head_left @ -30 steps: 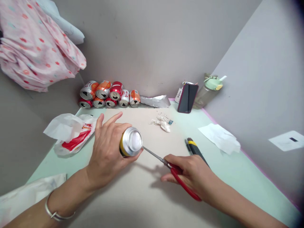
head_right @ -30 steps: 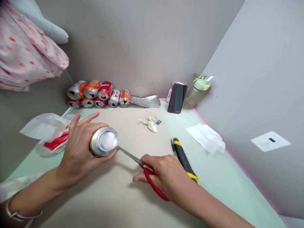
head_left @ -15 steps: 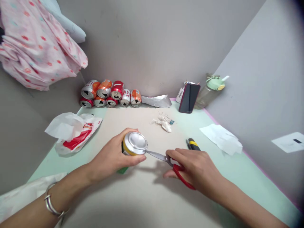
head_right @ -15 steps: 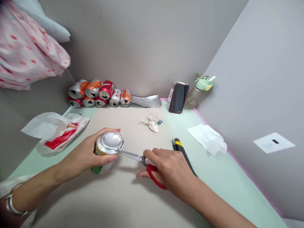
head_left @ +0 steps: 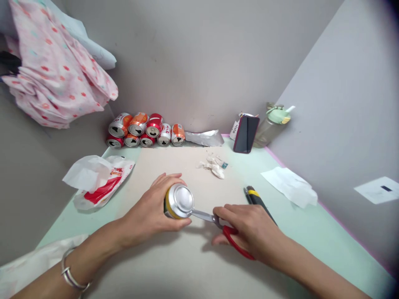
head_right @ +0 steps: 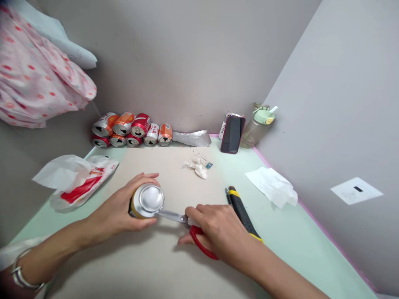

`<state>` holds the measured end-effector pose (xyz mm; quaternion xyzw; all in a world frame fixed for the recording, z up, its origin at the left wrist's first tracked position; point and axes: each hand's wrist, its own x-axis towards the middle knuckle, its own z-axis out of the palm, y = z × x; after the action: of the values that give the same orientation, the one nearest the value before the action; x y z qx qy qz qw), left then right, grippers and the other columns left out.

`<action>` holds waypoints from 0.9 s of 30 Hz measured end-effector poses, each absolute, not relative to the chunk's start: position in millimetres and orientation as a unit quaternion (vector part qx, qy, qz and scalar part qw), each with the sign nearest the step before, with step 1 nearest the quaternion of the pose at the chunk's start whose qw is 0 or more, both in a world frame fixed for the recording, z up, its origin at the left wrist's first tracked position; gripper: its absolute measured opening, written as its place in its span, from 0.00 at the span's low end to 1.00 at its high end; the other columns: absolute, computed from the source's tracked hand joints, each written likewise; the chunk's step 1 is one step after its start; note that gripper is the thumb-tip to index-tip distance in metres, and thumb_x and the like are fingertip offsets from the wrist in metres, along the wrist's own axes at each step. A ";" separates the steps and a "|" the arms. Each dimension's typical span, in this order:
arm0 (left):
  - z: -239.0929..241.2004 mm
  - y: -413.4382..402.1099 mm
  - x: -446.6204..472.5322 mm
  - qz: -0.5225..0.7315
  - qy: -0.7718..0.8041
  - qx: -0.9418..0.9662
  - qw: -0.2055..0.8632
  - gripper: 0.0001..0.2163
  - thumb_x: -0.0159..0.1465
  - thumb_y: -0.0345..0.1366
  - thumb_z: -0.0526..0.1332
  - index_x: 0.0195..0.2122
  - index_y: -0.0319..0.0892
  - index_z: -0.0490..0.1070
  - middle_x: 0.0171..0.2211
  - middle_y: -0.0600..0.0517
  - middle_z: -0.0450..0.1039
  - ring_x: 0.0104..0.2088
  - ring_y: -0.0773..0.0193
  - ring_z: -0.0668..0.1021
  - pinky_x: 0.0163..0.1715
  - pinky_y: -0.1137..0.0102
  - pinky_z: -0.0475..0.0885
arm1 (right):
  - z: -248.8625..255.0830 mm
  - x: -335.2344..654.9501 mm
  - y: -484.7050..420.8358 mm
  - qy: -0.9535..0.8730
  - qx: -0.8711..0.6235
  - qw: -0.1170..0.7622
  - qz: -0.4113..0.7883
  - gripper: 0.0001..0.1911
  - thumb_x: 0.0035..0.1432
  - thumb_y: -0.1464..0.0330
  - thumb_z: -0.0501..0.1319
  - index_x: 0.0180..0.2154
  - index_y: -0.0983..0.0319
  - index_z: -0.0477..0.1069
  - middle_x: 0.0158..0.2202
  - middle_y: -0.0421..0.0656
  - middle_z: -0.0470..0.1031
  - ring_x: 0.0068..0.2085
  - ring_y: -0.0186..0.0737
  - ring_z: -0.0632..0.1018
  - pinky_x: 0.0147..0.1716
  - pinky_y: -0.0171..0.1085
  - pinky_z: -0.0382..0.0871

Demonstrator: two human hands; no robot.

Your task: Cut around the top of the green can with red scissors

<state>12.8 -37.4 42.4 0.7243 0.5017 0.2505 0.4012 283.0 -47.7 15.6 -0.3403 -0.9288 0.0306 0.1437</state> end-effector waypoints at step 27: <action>25.2 -35.8 12.3 0.291 0.461 0.812 0.208 0.22 0.54 0.39 0.69 0.48 0.46 0.65 0.51 0.46 0.74 0.65 0.45 0.66 0.69 0.46 0.45 | 41.5 277.3 -51.2 -0.817 -0.425 0.066 0.384 0.25 0.61 0.48 0.63 0.25 0.60 0.63 0.22 0.32 0.52 0.26 0.33 0.53 0.23 0.30 0.50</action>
<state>12.3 -35.8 25.2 0.8122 0.4608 0.2912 0.2077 277.3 -51.2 41.5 -0.4248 -0.8170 0.3844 0.0656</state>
